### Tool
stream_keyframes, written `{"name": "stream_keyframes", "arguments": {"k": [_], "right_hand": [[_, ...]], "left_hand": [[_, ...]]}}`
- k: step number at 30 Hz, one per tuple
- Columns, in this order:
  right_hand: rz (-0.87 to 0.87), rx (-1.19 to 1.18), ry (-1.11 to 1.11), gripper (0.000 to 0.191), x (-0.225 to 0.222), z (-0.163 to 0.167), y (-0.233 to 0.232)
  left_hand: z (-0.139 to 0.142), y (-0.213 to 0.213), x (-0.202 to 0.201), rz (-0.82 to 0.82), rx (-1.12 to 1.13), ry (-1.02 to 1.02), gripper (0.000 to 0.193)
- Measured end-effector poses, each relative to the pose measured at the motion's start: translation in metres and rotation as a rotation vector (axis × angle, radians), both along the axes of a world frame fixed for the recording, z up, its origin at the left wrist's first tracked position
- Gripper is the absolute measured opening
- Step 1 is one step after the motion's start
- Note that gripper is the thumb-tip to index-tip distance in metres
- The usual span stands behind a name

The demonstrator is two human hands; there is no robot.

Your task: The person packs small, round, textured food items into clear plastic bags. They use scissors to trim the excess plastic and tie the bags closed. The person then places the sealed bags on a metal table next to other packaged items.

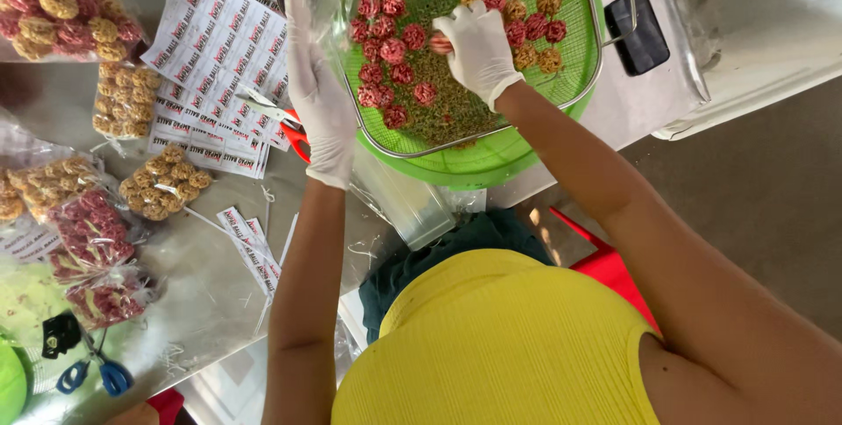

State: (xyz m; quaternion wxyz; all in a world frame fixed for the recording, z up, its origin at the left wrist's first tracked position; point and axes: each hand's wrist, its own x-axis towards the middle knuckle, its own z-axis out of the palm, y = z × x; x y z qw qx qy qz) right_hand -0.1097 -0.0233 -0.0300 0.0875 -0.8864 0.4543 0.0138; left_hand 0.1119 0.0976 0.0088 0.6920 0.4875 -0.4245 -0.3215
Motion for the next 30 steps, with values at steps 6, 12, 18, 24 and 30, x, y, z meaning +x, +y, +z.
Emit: {"name": "stream_keyframes", "arguments": {"k": [6, 12, 18, 24, 30], "right_hand": [[-0.105, 0.994, -1.324, 0.069, -0.012, 0.044, 0.027], [-0.384, 1.018, -1.272, 0.032, -0.068, 0.066, 0.049], [-0.514, 0.246, -1.274, 0.018, -0.274, 0.064, 0.026], [-0.826, 0.348, -1.771, 0.014, -0.409, 0.022, -0.087], [-0.961, 0.026, -1.874, 0.012, -0.384, 0.008, -0.070]], "left_hand": [[0.003, 0.000, -0.024, -0.276, 0.241, 0.666, 0.052], [0.020, 0.006, -0.093, -0.405, 0.409, 0.542, 0.056], [0.045, 0.031, -0.120, -0.316, 0.400, 0.115, 0.054], [0.017, 0.057, -0.100, 0.140, 0.286, 0.030, 0.038], [-0.042, 0.108, -0.044, 0.456, 0.331, -0.139, 0.030]]}}
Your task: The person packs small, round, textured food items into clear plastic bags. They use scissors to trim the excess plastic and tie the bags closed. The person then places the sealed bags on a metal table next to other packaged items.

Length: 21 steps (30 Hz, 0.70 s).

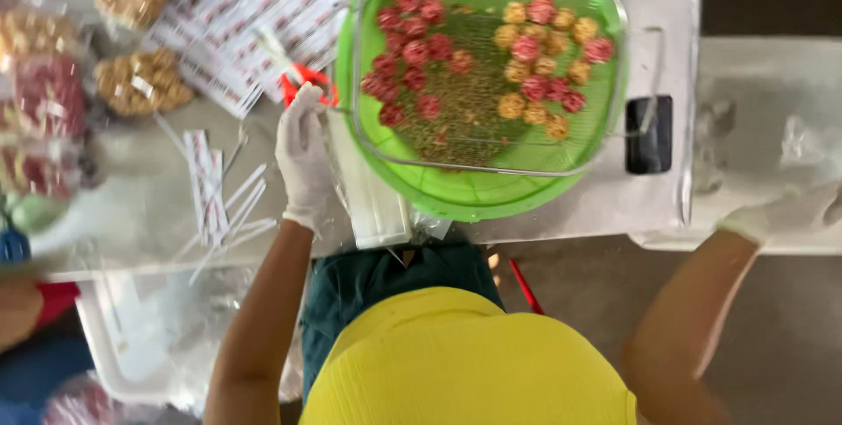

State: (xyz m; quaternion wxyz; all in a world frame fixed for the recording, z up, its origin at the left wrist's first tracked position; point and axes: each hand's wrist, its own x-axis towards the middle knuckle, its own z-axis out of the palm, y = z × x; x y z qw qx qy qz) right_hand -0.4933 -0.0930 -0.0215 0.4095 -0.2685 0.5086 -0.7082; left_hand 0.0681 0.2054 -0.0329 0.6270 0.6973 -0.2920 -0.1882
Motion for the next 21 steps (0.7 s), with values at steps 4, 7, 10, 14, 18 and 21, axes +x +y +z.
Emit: {"name": "stream_keyframes", "arguments": {"k": [4, 7, 10, 14, 18, 21], "right_hand": [[0.038, -0.270, 0.259, 0.011, 0.118, 0.024, 0.070], [0.261, -0.454, 0.655, 0.011, 0.220, 0.068, 0.126], [0.612, -0.581, 0.659, 0.015, 0.319, 0.105, 0.203], [1.425, -0.313, 0.780, 0.026, 0.461, 0.092, 0.270], [1.220, -0.290, 1.237, 0.037, 0.634, -0.007, 0.280], [1.002, -0.206, 1.634, 0.053, 0.691, -0.056, 0.274]], "left_hand": [[-0.036, 0.053, 0.041, 0.334, 0.068, 0.126, 0.032], [-0.059, 0.085, 0.085, 0.418, 0.118, 0.156, 0.043], [-0.075, 0.114, 0.147, 0.477, 0.293, -0.158, 0.060], [-0.076, 0.146, 0.237, 0.292, 0.563, -0.650, 0.077], [-0.067, 0.140, 0.342, -0.019, 0.613, -0.754, 0.079], [-0.063, 0.128, 0.397, -0.152, 0.799, -0.894, 0.096]]}}
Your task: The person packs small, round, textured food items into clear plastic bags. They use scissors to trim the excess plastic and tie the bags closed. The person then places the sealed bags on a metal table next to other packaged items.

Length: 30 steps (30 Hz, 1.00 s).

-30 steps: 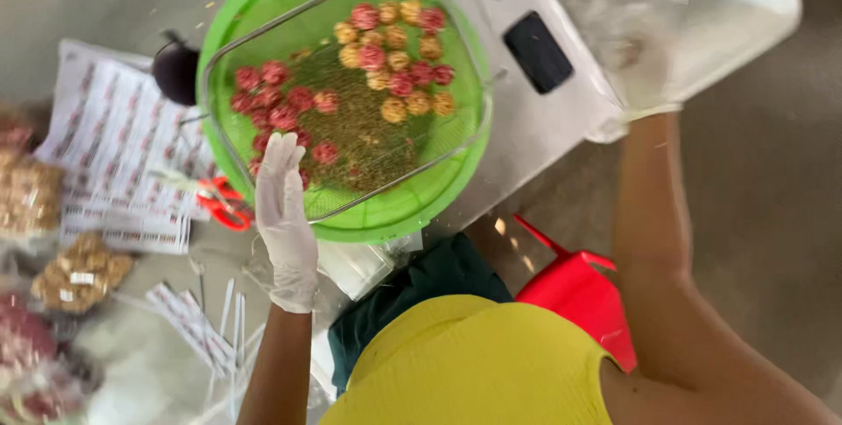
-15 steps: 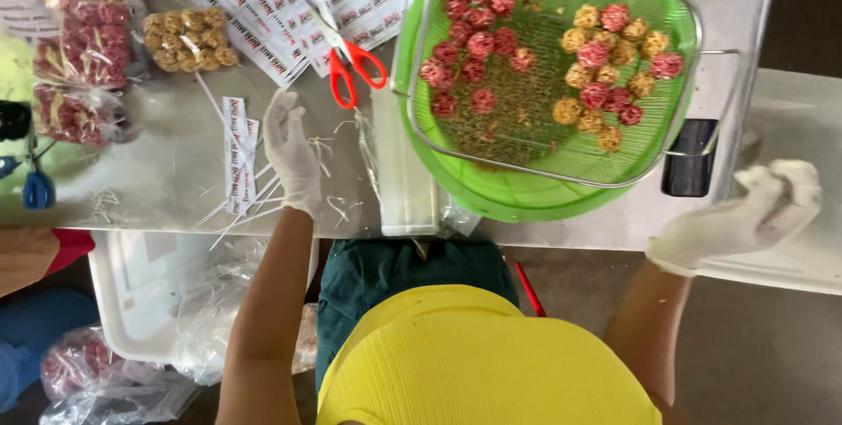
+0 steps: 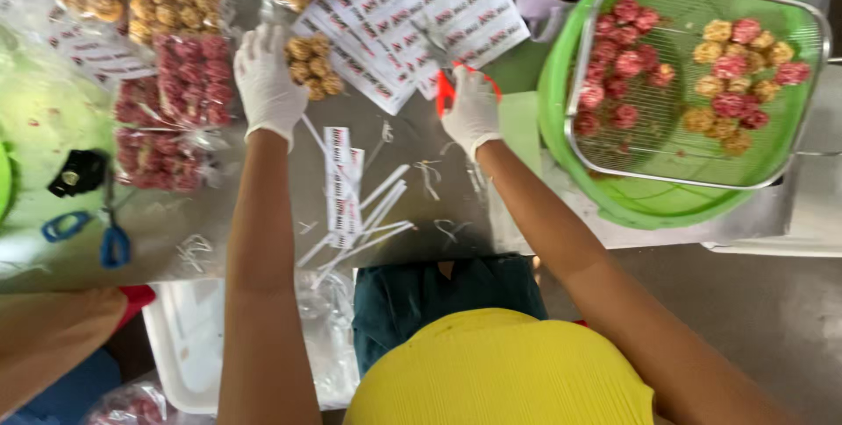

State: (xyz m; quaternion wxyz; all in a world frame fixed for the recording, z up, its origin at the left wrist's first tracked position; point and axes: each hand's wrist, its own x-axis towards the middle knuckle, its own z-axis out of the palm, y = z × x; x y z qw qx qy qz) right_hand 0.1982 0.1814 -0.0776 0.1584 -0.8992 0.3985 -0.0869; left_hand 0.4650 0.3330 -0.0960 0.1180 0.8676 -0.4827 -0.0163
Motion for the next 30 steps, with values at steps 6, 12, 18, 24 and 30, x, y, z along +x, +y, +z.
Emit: {"name": "stream_keyframes", "arguments": {"k": [6, 12, 18, 24, 30], "right_hand": [[-0.125, 0.088, 0.279, 0.078, 0.028, -0.010, -0.008], [-0.220, 0.902, -0.319, 0.058, 0.025, 0.011, 0.018], [-0.298, 1.868, -0.648, 0.050, 0.036, 0.017, 0.077], [-0.374, 1.907, -0.625, 0.045, 0.073, -0.020, 0.061], [-0.353, 1.837, -0.526, 0.046, 0.065, -0.015, 0.065]], "left_hand": [[0.010, -0.029, 0.045, -0.135, 0.615, -0.068, 0.129], [0.001, -0.024, 0.066, 0.049, 0.193, 0.656, 0.068], [-0.044, -0.009, 0.021, 0.399, -0.040, 0.965, 0.069], [-0.058, -0.005, 0.010, 0.479, -0.071, 1.007, 0.071], [-0.056, -0.006, 0.012, 0.494, -0.037, 0.998, 0.070]]}}
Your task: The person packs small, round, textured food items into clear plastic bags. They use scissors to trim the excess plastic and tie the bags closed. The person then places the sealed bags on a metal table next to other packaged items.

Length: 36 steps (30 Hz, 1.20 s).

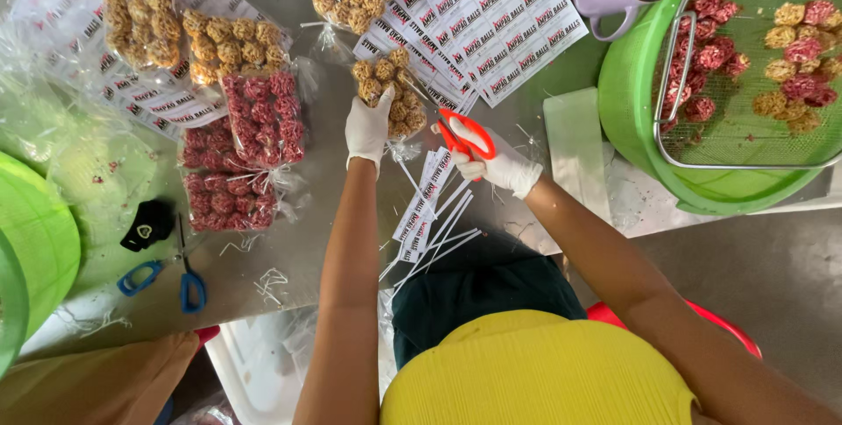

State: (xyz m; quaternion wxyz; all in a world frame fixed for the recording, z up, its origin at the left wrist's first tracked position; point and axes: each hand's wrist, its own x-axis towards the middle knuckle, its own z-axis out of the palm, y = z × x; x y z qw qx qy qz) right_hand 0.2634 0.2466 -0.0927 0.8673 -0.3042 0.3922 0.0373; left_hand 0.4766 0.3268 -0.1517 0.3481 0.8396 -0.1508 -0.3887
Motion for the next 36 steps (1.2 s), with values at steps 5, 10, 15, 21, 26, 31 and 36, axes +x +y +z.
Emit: {"name": "stream_keyframes", "arguments": {"k": [5, 10, 15, 21, 26, 31, 36], "right_hand": [[-0.064, -0.058, 0.005, 0.039, 0.026, -0.013, 0.003], [-0.061, -0.254, 0.025, 0.031, 0.048, -0.017, 0.006], [0.132, -0.473, 0.055, 0.036, 0.073, 0.006, -0.023], [0.131, -0.135, 0.065, 0.038, 0.104, 0.028, -0.038], [-0.002, -0.282, 0.078, 0.033, 0.132, 0.031, -0.038], [0.084, -0.713, 0.005, 0.041, 0.135, 0.039, -0.064], [0.166, -1.351, 0.107, 0.052, 0.061, 0.017, -0.068]], "left_hand": [[0.005, 0.000, 0.002, 0.003, -0.003, 0.013, 0.070], [0.009, -0.002, 0.005, 0.017, -0.025, 0.064, 0.068], [0.007, -0.006, 0.006, 0.057, -0.076, 0.081, 0.069], [0.015, -0.012, 0.008, 0.023, 0.001, 0.017, 0.067], [0.015, -0.004, -0.003, -0.071, 0.027, 0.000, 0.063], [0.010, 0.014, -0.018, -0.035, -0.089, 0.055, 0.056], [-0.002, 0.031, -0.017, 0.030, -0.331, 0.189, 0.050]]}}
